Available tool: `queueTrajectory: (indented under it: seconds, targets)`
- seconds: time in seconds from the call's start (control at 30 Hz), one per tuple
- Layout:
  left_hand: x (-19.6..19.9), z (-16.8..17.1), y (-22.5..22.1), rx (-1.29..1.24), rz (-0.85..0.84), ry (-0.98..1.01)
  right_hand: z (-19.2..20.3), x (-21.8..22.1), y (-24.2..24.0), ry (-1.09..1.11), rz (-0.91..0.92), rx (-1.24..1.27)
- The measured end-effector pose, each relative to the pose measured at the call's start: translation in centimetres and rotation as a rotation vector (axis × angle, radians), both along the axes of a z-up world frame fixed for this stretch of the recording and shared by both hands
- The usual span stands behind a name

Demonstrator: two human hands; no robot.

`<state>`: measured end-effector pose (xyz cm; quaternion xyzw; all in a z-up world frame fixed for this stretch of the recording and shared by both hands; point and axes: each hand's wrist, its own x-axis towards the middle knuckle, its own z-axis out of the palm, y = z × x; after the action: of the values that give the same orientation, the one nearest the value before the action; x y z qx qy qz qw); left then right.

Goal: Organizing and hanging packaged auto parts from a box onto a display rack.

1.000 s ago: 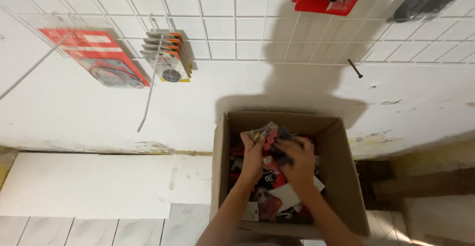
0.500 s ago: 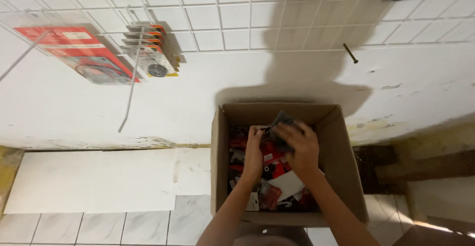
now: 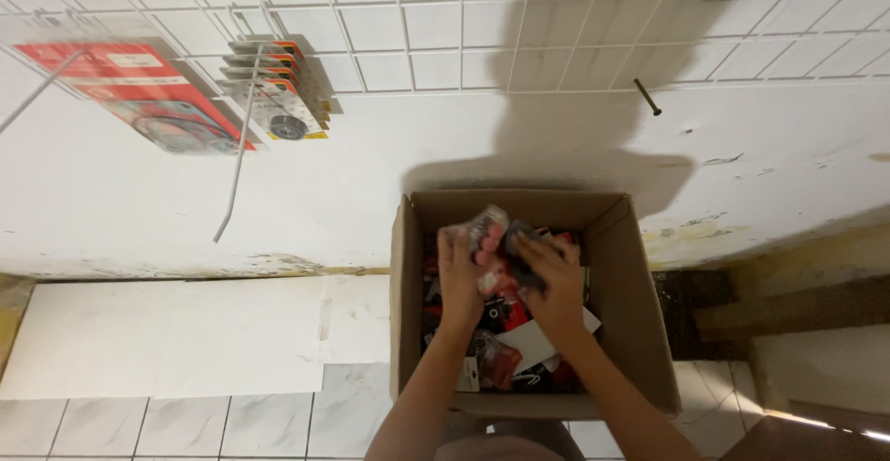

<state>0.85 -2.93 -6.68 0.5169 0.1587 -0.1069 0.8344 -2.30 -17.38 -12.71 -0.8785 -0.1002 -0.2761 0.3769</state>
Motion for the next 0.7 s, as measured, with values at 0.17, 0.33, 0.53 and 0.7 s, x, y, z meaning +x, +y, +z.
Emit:
queueTrajectory:
  seconds: [0.17, 0.33, 0.53, 0.7]
  targets:
    - [-0.2, 5.0, -0.5, -0.045, 0.047, 0.109, -1.6, -1.0, 0.2, 0.016, -0.124, -0.244]
    - [0.7, -0.6, -1.3, -0.053, 0.056, 0.09, -0.8, -1.3, 1.6, -0.012, -0.121, -0.322]
    - [1.7, -2.9, -0.2, -0.225, 0.221, 0.148, -3.6, -1.9, -2.0, 0.088, -0.024, 0.021]
    - [2.0, -5.9, 0.8, -0.216, 0.197, 0.181, -6.2, -1.1, -5.0, 0.6, -0.223, 0.989]
